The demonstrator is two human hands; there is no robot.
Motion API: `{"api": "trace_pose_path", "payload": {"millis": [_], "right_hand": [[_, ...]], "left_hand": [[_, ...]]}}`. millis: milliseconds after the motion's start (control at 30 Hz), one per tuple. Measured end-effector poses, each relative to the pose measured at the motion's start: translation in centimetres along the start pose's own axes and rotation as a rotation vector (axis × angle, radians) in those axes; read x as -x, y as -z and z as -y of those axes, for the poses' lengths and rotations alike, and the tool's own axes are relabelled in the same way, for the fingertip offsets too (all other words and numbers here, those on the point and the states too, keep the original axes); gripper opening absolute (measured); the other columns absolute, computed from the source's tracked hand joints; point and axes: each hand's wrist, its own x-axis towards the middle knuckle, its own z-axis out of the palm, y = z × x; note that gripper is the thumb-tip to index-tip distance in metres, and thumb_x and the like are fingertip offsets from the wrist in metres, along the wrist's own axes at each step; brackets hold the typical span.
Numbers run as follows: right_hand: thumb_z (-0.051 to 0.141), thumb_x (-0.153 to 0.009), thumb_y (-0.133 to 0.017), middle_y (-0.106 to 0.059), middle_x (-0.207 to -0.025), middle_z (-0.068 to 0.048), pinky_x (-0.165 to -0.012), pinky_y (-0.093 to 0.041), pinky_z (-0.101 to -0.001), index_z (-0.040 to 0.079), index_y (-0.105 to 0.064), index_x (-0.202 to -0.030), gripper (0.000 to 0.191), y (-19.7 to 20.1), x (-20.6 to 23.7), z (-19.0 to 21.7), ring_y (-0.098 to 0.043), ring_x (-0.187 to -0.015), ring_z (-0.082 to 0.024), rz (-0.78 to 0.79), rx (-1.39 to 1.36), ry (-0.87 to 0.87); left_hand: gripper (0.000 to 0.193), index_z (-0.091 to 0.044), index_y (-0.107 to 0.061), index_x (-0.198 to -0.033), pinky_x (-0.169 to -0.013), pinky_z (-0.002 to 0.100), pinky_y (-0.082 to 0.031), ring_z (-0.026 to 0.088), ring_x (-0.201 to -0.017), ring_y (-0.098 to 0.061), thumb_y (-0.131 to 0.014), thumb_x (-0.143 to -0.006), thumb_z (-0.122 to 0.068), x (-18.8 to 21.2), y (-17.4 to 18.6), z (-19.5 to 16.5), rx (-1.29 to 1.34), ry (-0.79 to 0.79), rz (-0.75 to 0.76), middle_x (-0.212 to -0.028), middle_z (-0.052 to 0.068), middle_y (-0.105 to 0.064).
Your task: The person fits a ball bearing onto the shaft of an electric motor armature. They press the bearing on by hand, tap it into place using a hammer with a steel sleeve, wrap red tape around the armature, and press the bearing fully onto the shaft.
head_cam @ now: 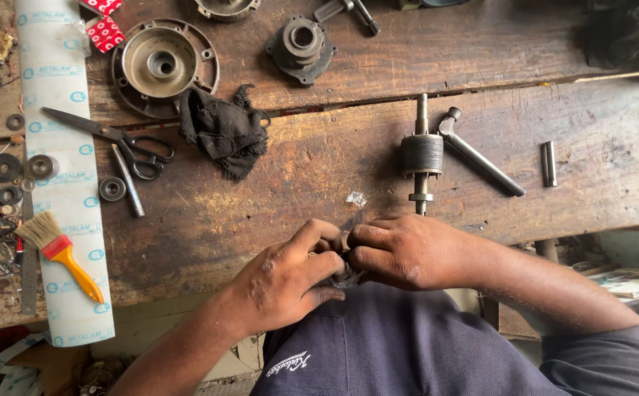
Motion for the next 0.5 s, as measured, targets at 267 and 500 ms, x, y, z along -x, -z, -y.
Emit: {"api": "trace_pose_path", "payload": {"millis": [267, 500], "right_hand": [[0.02, -0.081, -0.079, -0.065, -0.095, -0.018, -0.059, -0.053, -0.0485, 0.001, -0.062, -0.098, 0.03, -0.7, 2.1, -0.7, -0.067, -0.079, -0.036, 0.064, -0.033, -0.099], [0.009, -0.082, -0.08, -0.067, -0.098, -0.014, -0.072, -0.057, -0.0438, 0.003, -0.06, -0.101, 0.028, -3.0, 4.4, -1.5, -0.07, -0.088, -0.035, -0.23, -0.347, -0.113]], "left_hand": [[0.037, -0.004, -0.06, -0.095, -0.064, 0.029, -0.06, 0.015, -0.079, -0.068, -0.089, -0.079, -0.021, -0.1, -1.4, 0.2, -0.009, 0.131, 0.036, -0.11, 0.01, -0.053], [0.034, -0.008, -0.057, -0.095, -0.072, 0.027, -0.06, 0.011, -0.088, -0.064, -0.087, -0.086, -0.021, 0.4, -3.5, 1.5, 0.22, 0.051, -0.205, -0.109, 0.006, -0.052]]}}
